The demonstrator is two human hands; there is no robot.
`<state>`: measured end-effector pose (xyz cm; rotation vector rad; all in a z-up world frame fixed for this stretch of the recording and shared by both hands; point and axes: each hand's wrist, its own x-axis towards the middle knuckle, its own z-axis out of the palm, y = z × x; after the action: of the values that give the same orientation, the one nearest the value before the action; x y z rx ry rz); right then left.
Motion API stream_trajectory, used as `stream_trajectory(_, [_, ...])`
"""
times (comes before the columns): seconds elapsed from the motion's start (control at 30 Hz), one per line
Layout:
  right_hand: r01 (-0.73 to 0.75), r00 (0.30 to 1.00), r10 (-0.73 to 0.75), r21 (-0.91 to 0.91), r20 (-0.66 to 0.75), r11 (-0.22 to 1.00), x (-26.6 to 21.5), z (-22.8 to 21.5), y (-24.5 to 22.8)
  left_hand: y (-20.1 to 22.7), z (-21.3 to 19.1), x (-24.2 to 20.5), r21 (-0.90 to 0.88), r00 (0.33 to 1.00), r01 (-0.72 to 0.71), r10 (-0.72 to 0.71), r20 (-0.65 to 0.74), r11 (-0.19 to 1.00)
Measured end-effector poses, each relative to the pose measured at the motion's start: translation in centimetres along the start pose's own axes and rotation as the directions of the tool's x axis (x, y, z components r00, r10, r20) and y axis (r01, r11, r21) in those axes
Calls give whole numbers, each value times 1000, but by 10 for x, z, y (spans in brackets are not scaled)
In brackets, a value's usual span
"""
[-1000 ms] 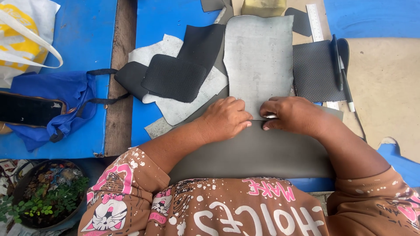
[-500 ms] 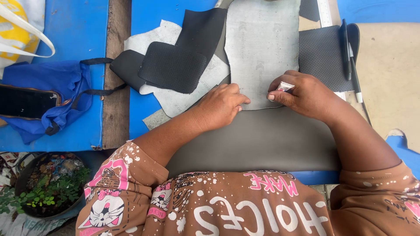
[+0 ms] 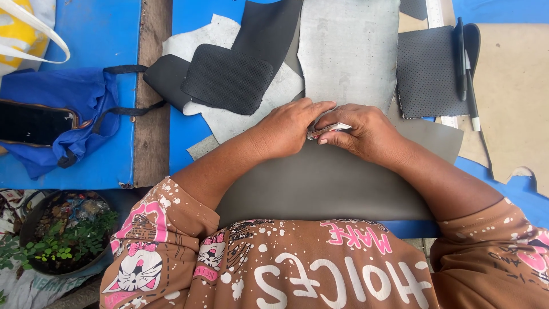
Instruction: Applying glue to a leather strip and folding the edges to create a finished seam.
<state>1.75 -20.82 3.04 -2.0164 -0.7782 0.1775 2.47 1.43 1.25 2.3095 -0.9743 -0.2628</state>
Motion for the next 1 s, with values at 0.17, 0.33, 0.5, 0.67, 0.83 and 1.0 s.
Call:
stream_trajectory(0.17, [-1,1000,3,-104,20,995,-2,-13,-1,-3,3,1,-14,1000,19,-19,10,1000])
stream_trajectory(0.33, [-71,996,80,-171,50,983,-6,-35,-11,-12,9,3,-14,1000,21,-21,14,1000])
stream_trajectory(0.5, [-179,977,203,-268,67,947,-12,-51,-4,-13,10,3,-27,999,23,-23,31,999])
stream_trajectory(0.67, [-243,954,288,-354,81,903,-13,-65,-18,-15,11,1,-25,999,26,-25,38,999])
stream_trajectory(0.83, [-195,911,371,-608,178,769,-23,-81,11,-23,30,2,-34,997,47,-48,-56,998])
stream_trajectory(1.0, [-91,951,183,-341,250,936,-27,-82,38,-4,18,-5,8,997,74,-73,-32,997])
